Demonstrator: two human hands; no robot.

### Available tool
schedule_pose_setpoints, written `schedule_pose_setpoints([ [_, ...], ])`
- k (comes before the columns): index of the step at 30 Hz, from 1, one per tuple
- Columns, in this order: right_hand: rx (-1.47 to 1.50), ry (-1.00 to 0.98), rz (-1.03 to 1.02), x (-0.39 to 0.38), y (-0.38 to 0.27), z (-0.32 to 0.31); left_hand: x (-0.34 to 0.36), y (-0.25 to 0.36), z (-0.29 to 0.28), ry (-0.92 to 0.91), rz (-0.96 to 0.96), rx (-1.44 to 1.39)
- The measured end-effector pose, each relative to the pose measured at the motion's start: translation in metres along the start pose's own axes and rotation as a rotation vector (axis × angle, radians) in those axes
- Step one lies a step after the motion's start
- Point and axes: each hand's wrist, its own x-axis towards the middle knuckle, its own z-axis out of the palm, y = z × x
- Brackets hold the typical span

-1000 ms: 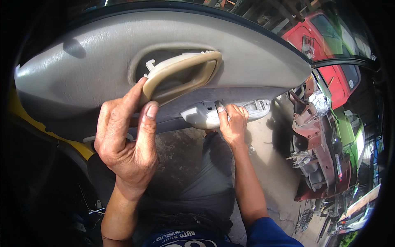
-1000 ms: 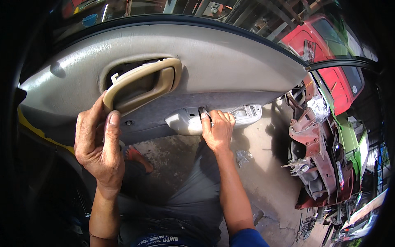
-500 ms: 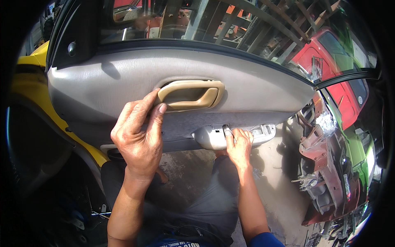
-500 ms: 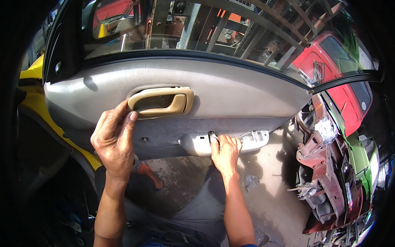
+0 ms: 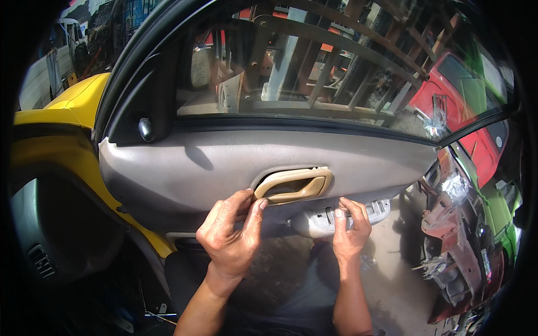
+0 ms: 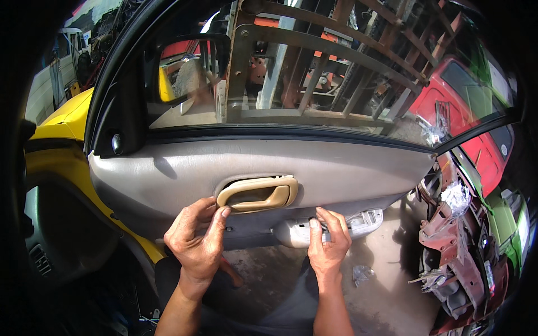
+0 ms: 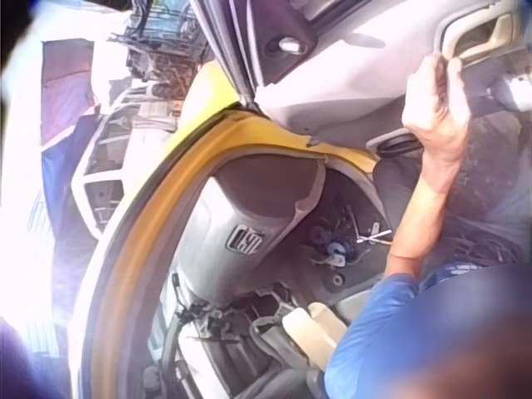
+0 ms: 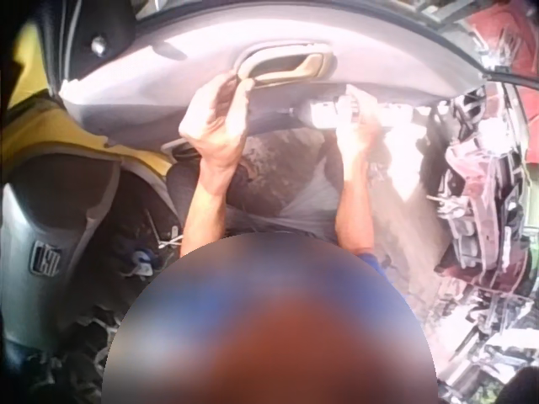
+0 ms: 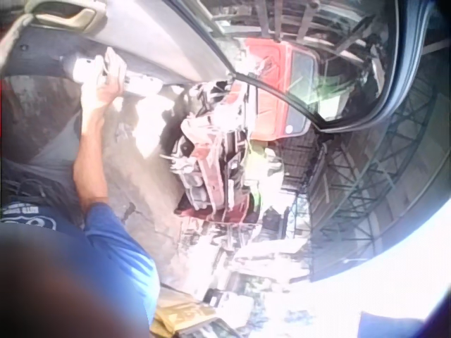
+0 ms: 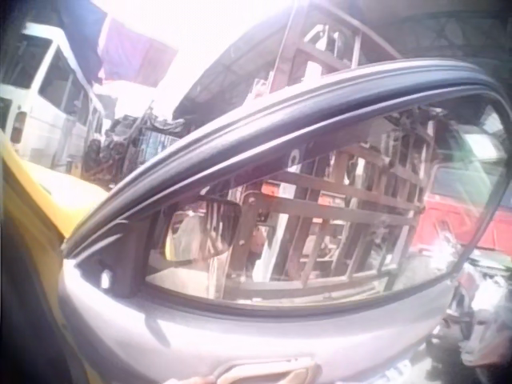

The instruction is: The person repeatedly attempts to install a beige interior door handle onto a car door panel. They align the handle with the mounting hole, press it into place, and test the fit by pulling on it. The person removes and reattaches the handle multiple times throughout the clip.

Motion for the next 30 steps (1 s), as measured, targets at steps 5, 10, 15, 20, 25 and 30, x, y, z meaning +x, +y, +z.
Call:
schedule_pose_setpoints([
  [5,0.386,0.113,0.036,0.016,-0.055,0.037,0.004,-0.003,-0.005,-0.081,0.095,0.076],
  [10,0.501,0.247,0.197,0.022,-0.066,0.054,0.009,-0.003,-0.010,-0.129,0.124,0.071],
  [15,0.512,0.274,0.142,0.028,-0.067,0.056,0.018,-0.003,-0.023,-0.190,0.078,0.088],
  [20,0.536,0.178,0.236,0.035,-0.077,0.043,0.032,0.001,-0.019,-0.227,0.202,0.140],
  [25,0.494,0.118,0.336,0.041,-0.086,0.034,0.044,0.007,-0.019,-0.294,0.273,0.265],
  [30,0.388,0.051,0.436,0.053,-0.094,0.029,0.050,0.011,-0.017,-0.309,0.270,0.286],
])
